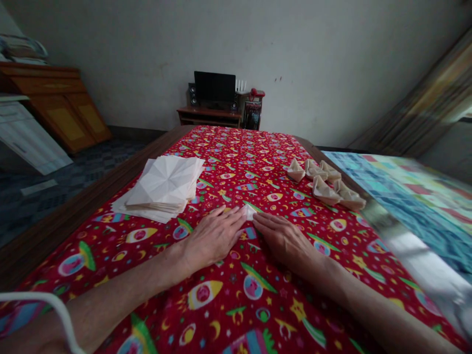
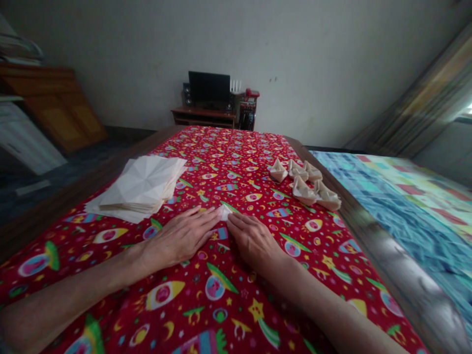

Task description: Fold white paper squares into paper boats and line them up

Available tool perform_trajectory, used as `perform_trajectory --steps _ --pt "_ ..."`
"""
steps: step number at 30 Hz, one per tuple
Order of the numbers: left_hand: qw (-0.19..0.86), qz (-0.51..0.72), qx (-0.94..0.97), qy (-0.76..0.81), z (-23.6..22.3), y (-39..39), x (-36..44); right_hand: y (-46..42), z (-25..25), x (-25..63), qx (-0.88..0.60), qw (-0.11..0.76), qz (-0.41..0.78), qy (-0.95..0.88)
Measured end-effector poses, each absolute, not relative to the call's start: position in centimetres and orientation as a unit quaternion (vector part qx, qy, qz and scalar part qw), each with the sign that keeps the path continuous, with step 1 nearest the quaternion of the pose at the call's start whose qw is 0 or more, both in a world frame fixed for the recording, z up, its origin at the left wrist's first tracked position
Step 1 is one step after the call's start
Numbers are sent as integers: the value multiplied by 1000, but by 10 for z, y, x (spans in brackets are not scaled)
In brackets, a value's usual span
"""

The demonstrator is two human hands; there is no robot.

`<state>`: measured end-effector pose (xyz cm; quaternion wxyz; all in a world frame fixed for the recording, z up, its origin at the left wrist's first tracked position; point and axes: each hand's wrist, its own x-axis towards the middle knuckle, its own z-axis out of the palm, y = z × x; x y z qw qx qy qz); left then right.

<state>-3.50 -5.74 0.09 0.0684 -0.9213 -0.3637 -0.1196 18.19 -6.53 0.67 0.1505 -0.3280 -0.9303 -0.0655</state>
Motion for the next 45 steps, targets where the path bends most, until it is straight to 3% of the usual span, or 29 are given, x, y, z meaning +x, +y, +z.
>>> perform_trajectory --steps 11,18,25,34,39,45 --pt "138 -131 -886 -424 7 -60 -35 -59 12 180 -372 123 -88 -916" --pt "84 -198 -870 -443 5 -43 -45 -35 18 166 -358 100 -158 -915" --pt "-6 -258 -855 -451 -5 -38 -42 -25 13 167 -403 100 -117 -902" --pt "-18 -264 -851 -455 -9 -34 -41 -26 12 167 -350 65 -151 -922" --pt "-64 -325 -817 -472 -14 -31 -35 -31 11 160 -388 92 -189 -898" --pt "-158 -377 -775 -482 -14 -41 -14 -37 5 152 -434 180 -153 -869"
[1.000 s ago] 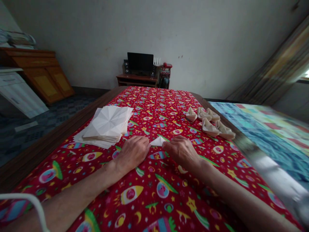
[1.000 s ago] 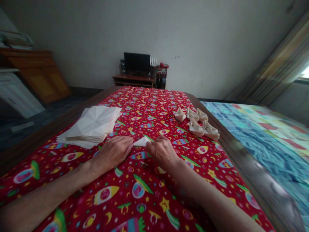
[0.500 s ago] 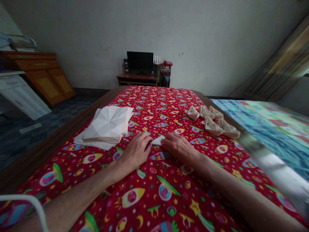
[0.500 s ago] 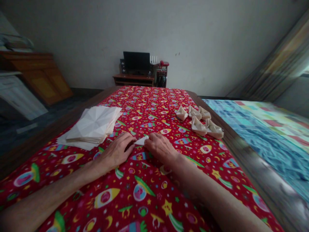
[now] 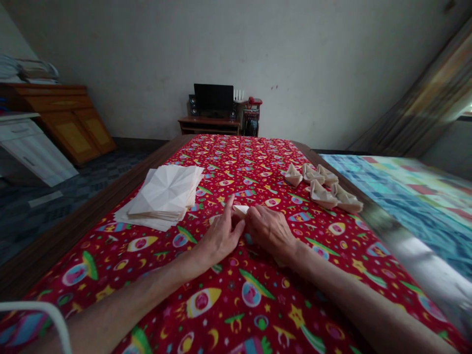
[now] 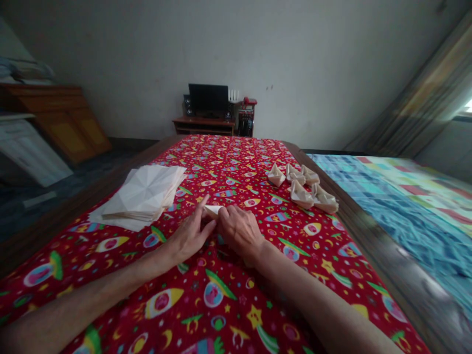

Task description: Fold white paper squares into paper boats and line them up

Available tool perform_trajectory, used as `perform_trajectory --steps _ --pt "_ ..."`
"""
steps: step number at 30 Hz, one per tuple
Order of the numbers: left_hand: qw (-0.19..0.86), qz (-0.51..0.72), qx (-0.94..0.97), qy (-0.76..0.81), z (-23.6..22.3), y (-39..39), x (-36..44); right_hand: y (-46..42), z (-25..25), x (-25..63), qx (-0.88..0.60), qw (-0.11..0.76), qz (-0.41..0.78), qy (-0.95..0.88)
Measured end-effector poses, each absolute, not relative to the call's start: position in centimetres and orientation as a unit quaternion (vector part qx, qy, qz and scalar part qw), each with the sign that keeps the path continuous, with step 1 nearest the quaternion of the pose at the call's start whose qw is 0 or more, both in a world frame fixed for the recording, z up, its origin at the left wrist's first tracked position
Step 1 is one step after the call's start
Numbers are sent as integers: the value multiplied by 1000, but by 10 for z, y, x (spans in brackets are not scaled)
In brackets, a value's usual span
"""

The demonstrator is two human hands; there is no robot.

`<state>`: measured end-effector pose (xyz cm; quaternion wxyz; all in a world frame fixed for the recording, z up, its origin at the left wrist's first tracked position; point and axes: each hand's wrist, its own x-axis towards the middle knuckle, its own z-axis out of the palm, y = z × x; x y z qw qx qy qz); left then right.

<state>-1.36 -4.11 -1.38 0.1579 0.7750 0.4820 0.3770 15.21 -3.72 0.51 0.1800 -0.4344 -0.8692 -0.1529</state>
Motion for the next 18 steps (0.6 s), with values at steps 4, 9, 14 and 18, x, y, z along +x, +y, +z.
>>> perform_trajectory --steps 4,9,14,18 --pt "156 375 776 483 -6 -45 -9 -43 -1 147 -419 237 -102 -870" --pt "125 376 798 455 -3 -42 -9 -44 -3 148 -457 258 -74 -848" --pt "109 374 812 436 -7 -40 -8 -43 -1 151 -491 225 -50 -840" --pt "88 348 824 438 -6 -38 -11 -41 -2 153 -521 211 -29 -827"
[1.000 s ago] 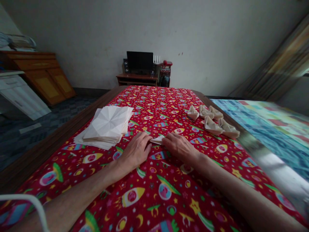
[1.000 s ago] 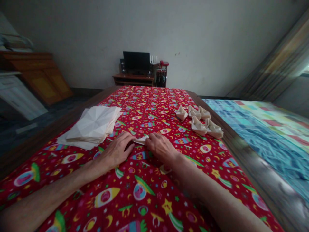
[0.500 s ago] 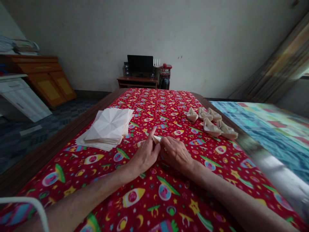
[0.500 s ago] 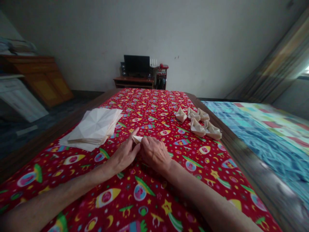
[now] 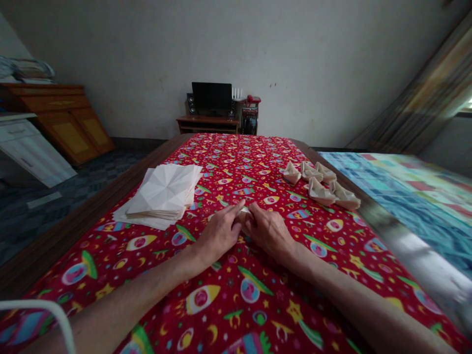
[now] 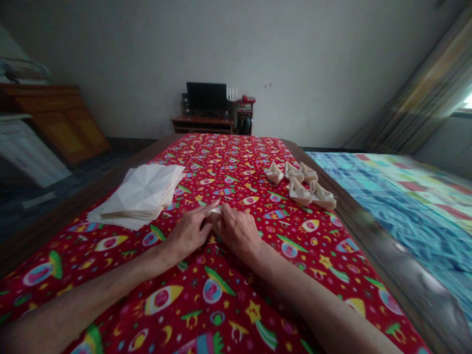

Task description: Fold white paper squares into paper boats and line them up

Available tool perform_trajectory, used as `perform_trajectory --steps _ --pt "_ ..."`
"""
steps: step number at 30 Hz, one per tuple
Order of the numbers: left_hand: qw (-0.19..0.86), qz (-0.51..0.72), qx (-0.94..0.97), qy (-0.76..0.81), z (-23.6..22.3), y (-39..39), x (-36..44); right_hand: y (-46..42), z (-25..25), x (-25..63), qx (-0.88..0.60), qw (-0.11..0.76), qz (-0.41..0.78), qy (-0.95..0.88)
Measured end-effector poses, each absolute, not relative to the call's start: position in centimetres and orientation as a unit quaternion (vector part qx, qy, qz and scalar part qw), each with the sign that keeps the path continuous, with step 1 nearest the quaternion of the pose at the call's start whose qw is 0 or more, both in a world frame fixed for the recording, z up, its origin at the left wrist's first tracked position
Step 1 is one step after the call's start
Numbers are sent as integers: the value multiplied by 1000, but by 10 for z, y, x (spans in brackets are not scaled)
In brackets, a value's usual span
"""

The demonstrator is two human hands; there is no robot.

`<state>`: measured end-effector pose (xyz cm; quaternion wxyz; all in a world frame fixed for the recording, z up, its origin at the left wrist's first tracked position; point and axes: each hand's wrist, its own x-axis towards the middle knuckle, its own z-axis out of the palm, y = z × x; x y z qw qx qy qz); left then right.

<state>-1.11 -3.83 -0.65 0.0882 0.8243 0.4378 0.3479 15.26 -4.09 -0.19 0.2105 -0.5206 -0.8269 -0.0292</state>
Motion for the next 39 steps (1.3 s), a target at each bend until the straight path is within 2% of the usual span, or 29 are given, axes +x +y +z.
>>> perform_trajectory --steps 5,12,16,24,32,39 --pt "82 326 821 462 -2 -38 -14 -41 -2 160 -522 218 -7 -824" --pt "91 310 837 441 0 -34 -12 -41 -2 155 -491 254 -40 -832" --pt "80 298 843 441 -2 -35 -11 -41 2 153 -510 214 -9 -833" --pt "-6 208 881 426 3 -43 -16 -48 11 154 -504 147 -32 -851" --pt "-2 275 873 402 -2 -42 -18 -46 -6 163 -500 173 -72 -845" --pt "-34 246 903 350 -6 -49 -24 -56 4 177 -373 116 -83 -917"
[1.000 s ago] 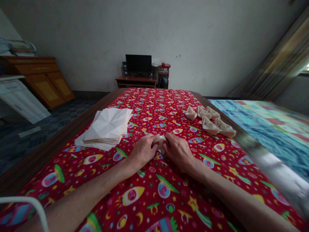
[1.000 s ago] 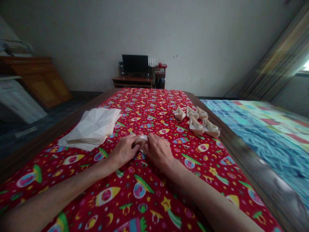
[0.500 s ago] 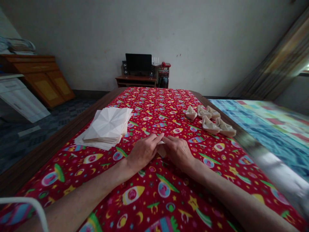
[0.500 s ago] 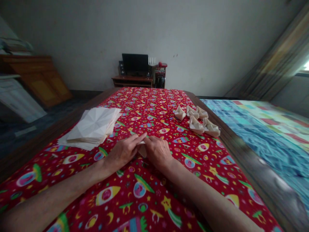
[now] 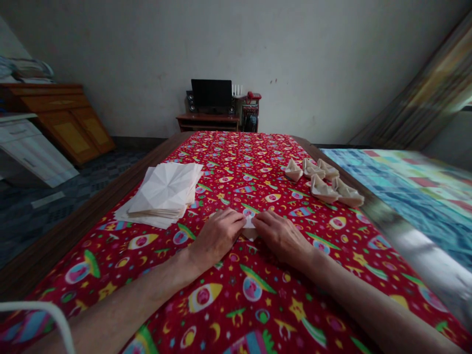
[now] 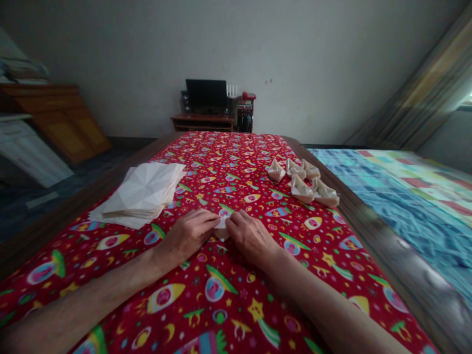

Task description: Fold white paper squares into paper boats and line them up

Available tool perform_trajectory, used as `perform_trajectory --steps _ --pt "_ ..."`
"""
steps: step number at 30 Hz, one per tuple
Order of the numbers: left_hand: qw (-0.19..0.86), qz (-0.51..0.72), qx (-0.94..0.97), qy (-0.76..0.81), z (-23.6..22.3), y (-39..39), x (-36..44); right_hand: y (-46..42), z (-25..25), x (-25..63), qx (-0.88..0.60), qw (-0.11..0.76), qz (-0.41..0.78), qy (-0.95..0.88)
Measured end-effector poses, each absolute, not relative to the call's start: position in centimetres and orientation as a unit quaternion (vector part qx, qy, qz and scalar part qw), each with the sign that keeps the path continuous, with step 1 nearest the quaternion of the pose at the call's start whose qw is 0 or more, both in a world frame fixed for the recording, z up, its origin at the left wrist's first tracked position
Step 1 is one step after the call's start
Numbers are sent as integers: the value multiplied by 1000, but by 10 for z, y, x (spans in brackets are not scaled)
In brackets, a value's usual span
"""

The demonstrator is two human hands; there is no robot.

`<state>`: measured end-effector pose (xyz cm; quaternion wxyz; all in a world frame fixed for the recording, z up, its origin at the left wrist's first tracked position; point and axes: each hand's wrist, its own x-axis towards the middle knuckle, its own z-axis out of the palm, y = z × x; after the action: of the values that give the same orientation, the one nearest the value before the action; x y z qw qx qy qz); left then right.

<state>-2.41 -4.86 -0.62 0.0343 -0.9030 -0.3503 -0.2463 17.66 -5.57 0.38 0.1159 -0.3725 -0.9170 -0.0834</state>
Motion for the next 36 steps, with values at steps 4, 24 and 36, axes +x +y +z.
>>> perform_trajectory --steps 4,24,36 --pt "44 -191 -924 -329 -2 -50 -25 -62 10 181 -351 96 -106 -925" --pt "-13 -278 -919 -280 -5 -49 -29 -63 -2 189 -344 231 -56 -908" --pt "24 -209 -933 -293 0 -57 -30 -72 7 198 -333 149 1 -931"
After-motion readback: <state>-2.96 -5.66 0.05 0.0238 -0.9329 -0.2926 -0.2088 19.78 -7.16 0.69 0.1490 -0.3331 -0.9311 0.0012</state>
